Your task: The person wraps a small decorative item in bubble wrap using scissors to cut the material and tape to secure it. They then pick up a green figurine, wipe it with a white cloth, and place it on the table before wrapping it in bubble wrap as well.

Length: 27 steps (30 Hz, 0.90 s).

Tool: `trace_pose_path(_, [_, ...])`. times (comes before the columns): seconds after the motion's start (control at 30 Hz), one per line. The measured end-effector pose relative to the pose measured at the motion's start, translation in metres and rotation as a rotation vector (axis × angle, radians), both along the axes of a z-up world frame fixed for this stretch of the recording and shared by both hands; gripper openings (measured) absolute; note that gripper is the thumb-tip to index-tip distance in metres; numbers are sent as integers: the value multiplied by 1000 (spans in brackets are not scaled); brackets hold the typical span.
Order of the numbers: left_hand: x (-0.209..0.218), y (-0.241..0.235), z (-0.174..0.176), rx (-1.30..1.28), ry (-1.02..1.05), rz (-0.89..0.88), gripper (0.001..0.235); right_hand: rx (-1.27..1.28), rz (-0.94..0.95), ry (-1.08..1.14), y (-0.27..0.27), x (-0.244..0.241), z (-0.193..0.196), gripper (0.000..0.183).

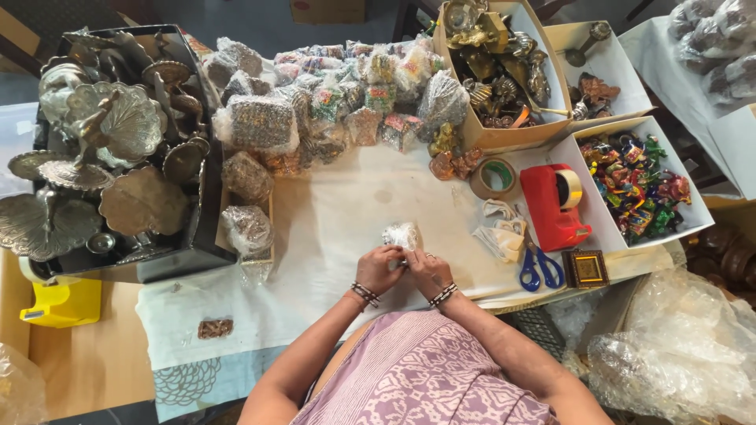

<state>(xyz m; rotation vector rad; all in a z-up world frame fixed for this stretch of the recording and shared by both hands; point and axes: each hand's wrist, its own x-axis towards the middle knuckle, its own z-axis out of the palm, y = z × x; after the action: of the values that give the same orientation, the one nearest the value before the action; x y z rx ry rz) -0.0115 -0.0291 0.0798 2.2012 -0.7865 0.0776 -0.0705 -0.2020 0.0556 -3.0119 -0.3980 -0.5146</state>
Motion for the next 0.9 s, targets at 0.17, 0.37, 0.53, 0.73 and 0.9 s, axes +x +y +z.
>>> trace_pose_path(0.17, [2, 22, -6, -289, 390, -37, 21, 250, -154, 127, -3, 10, 14, 20])
trace_pose_path(0.37, [1, 25, -45, -461, 771, 268, 33, 1414, -485, 443, -57, 42, -69, 28])
trace_pose_path(0.53, [-4, -1, -31, -497, 751, 74, 48, 2272, -338, 635, -36, 39, -73, 21])
trace_pose_path(0.73, [-2, -17, -49, -675, 856, 3, 36, 2381, -196, 777, -6, 33, -20, 27])
trace_pose_path(0.9, [-1, -17, -61, -829, 785, -22, 34, 2104, -337, 698, -14, 37, -63, 26])
